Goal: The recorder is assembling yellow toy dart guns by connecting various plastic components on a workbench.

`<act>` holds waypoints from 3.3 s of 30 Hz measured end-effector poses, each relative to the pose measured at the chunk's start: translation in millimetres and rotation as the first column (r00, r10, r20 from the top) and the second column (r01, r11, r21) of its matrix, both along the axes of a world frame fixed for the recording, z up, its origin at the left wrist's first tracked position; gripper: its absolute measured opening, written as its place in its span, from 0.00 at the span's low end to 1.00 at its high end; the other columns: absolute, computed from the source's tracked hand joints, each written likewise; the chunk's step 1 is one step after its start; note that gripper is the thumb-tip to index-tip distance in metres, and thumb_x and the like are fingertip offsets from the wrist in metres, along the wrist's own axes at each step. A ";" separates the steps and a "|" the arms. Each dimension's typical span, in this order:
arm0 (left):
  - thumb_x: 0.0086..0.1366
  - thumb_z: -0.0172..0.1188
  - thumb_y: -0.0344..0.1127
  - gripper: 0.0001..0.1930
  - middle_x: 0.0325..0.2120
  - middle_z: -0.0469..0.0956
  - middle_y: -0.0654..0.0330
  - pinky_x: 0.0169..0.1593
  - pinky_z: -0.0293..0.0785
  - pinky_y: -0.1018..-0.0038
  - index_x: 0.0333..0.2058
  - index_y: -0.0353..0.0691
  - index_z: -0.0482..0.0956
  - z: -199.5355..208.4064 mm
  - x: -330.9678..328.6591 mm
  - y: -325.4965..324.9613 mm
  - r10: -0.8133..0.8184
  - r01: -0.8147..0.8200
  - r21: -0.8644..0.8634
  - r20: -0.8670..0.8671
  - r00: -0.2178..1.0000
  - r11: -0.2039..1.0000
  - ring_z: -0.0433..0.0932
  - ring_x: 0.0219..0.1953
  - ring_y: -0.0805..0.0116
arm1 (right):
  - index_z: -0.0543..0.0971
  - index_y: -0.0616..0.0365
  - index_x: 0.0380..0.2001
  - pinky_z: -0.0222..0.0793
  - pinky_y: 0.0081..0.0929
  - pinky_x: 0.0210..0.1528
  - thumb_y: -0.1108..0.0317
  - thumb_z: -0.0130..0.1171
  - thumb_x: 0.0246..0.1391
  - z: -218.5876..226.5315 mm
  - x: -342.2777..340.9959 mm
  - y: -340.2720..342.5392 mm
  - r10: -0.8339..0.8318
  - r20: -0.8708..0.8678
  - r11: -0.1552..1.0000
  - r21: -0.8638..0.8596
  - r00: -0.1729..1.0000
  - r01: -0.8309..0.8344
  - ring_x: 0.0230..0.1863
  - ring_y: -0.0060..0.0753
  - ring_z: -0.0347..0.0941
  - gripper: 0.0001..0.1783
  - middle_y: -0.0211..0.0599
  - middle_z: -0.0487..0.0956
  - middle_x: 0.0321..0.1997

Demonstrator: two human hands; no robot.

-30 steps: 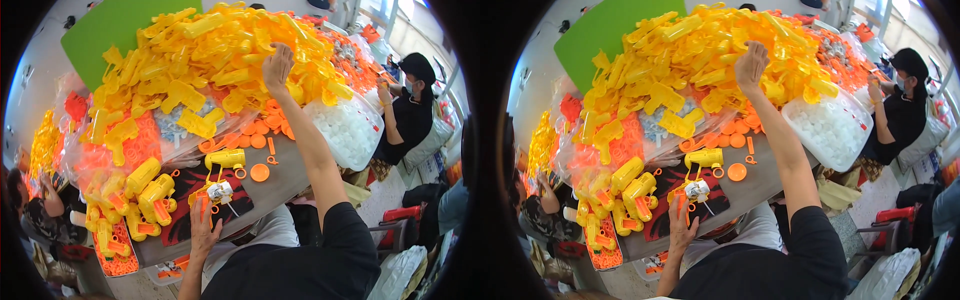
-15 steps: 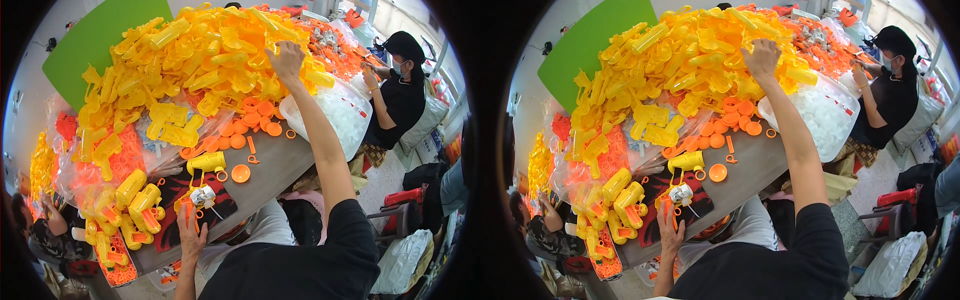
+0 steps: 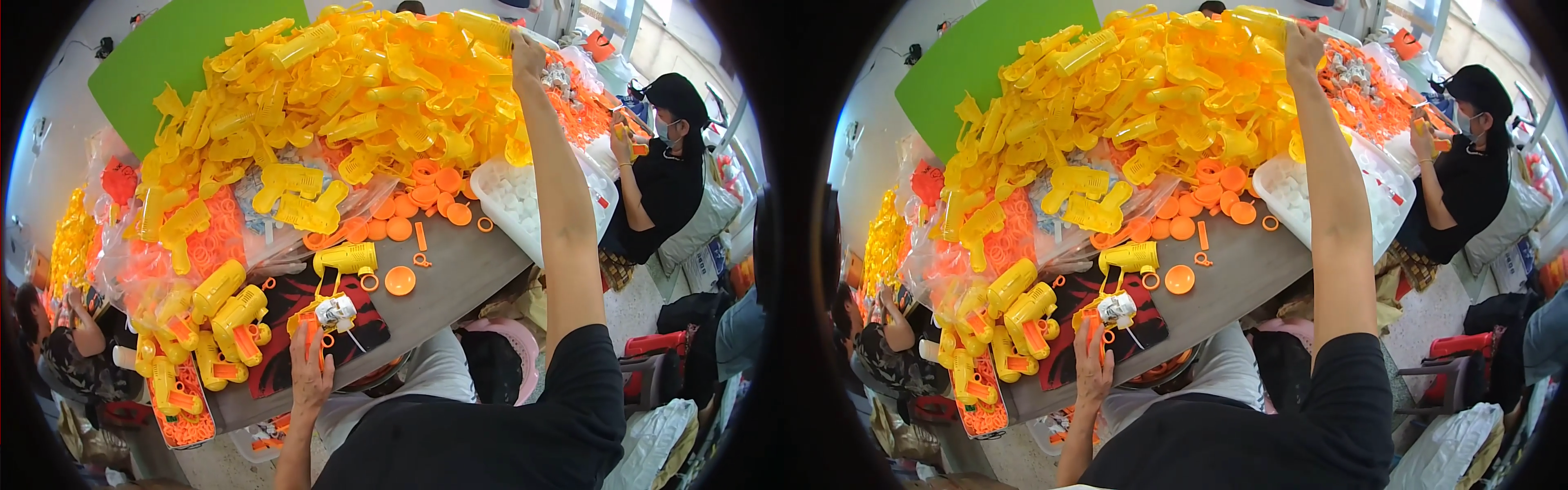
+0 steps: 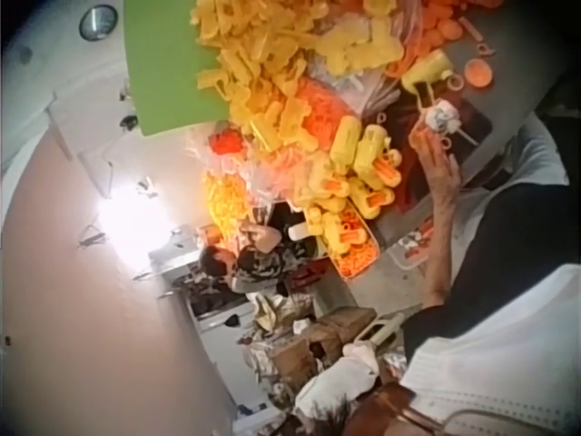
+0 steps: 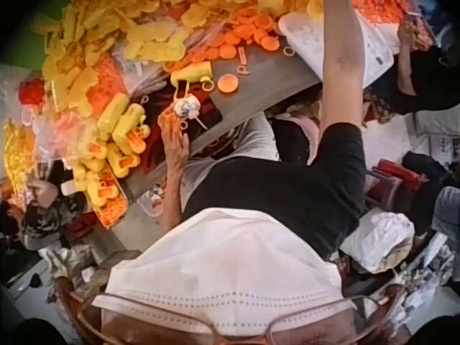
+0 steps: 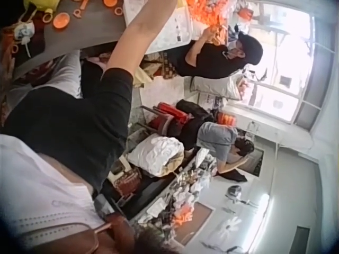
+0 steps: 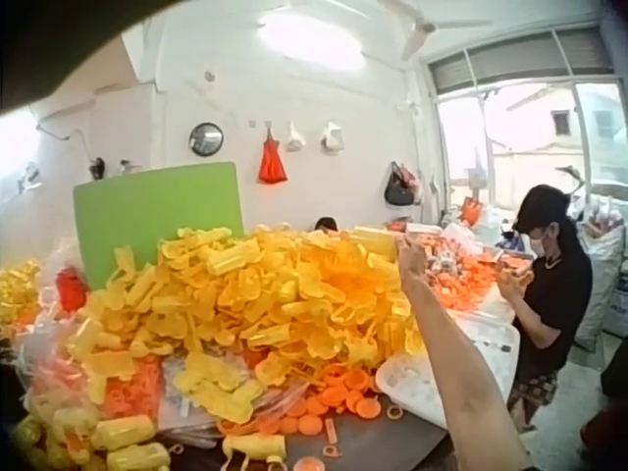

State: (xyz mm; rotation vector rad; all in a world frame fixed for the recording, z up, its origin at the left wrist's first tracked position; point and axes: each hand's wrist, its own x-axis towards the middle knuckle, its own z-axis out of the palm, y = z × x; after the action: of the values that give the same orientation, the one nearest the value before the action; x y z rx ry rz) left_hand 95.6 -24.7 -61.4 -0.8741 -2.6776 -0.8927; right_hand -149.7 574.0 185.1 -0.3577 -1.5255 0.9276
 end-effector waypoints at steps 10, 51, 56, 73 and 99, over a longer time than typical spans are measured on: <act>0.62 0.56 0.26 0.30 0.68 0.55 0.42 0.71 0.53 0.53 0.64 0.36 0.64 -3.0 6.5 -10.3 0.008 -0.008 0.020 0.003 1.000 1.000 0.55 0.70 0.41 | 0.81 0.60 0.43 0.73 0.26 0.44 0.61 0.60 0.62 -57.2 78.1 -130.9 0.726 -0.256 0.482 -0.472 0.638 -0.738 0.41 0.24 0.78 0.13 0.32 0.83 0.40; 0.49 0.70 0.39 0.34 0.48 0.72 0.54 0.51 0.77 0.59 0.55 0.36 0.71 59.2 -93.8 16.3 -0.290 0.351 -0.450 0.201 0.936 0.821 0.69 0.55 0.53 | 0.60 0.54 0.70 0.65 0.36 0.65 0.83 0.64 0.43 -278.6 208.3 -375.3 0.800 0.568 0.376 -0.228 0.190 -0.898 0.60 0.44 0.67 0.48 0.44 0.74 0.58; 0.51 0.68 0.36 0.35 0.49 0.71 0.49 0.55 0.73 0.59 0.57 0.31 0.65 59.8 -82.7 13.2 -0.306 0.353 -0.490 0.176 0.935 0.797 0.70 0.55 0.50 | 0.62 0.55 0.69 0.62 0.37 0.67 0.81 0.65 0.42 -274.3 209.2 -374.2 0.775 0.604 0.362 -0.181 0.187 -0.914 0.59 0.44 0.66 0.47 0.41 0.75 0.56; 0.52 0.68 0.34 0.37 0.48 0.72 0.46 0.52 0.74 0.57 0.59 0.33 0.62 68.6 -83.3 17.2 -0.233 0.379 -0.405 0.366 0.901 0.832 0.74 0.52 0.47 | 0.63 0.56 0.67 0.60 0.41 0.66 0.78 0.66 0.40 -274.8 209.7 -372.7 0.747 0.625 0.377 -0.120 0.225 -0.918 0.56 0.46 0.68 0.46 0.43 0.76 0.54; 0.57 0.70 0.35 0.47 0.63 0.63 0.50 0.66 0.65 0.65 0.69 0.37 0.51 62.9 -78.5 -17.3 -0.179 0.247 -0.026 0.616 0.767 0.969 0.65 0.65 0.63 | 0.67 0.63 0.64 0.61 0.33 0.67 0.65 0.67 0.57 -257.7 217.4 -360.6 0.888 0.459 0.203 -0.454 -0.033 -0.868 0.64 0.37 0.68 0.35 0.45 0.76 0.58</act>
State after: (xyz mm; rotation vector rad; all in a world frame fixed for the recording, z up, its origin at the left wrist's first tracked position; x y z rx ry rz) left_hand 17.2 -41.9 1.5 -1.0827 -3.2434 -1.2841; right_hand 67.7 213.4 -72.6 0.5300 -2.4875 2.0326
